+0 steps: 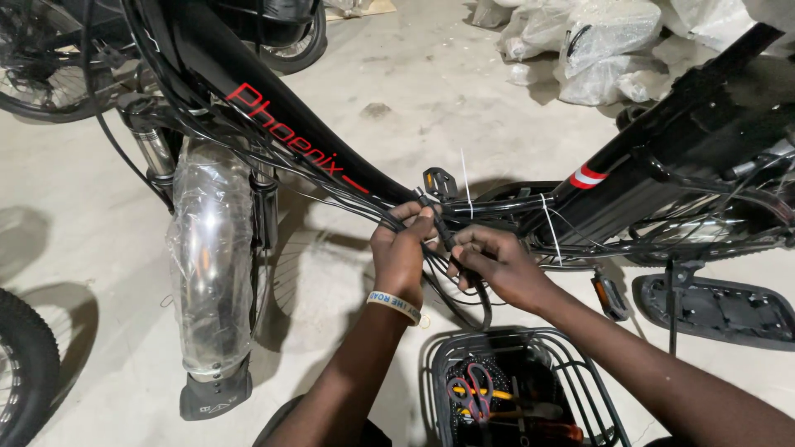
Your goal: The person secures the electrical wiring of a black Phoenix bicycle using white zip ties. They route the cables along the frame and tighten the ties to hold them in place. The person then uses black electrical tape to wrap and bundle the wires near the front fork.
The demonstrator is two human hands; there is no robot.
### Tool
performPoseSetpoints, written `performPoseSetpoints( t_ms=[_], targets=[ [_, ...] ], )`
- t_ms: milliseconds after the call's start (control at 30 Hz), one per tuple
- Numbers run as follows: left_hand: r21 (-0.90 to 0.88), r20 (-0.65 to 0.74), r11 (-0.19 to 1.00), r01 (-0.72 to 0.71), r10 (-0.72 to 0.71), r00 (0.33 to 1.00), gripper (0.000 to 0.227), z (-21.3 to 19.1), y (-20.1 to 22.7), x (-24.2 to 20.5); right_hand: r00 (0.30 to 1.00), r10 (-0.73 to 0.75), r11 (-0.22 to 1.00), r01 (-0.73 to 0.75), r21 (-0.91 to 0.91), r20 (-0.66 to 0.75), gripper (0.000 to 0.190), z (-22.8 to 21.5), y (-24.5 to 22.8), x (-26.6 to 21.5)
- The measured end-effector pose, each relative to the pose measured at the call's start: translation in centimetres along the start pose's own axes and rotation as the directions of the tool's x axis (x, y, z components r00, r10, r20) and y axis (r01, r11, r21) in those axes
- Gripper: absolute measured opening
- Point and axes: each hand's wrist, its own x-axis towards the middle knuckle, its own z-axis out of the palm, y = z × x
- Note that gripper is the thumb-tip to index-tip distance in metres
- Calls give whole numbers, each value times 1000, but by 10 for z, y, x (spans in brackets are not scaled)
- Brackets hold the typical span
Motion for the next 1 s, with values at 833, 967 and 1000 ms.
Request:
performPoseSetpoints(
  t_ms=[833, 967, 1000],
  targets=[
    [156, 278, 973, -169, 120, 953, 30, -14, -9, 20, 931, -269, 961, 242, -133, -248, 22, 13, -18, 26],
    [170, 309, 976, -134, 77, 948, 25, -15, -12, 20, 940, -274, 962, 263, -77, -206, 21, 2, -11, 27],
    [199, 307, 971, -132, 66, 949, 25, -16, -13, 20, 943, -271, 963, 265, -57, -193, 21, 0, -10, 26]
  ],
)
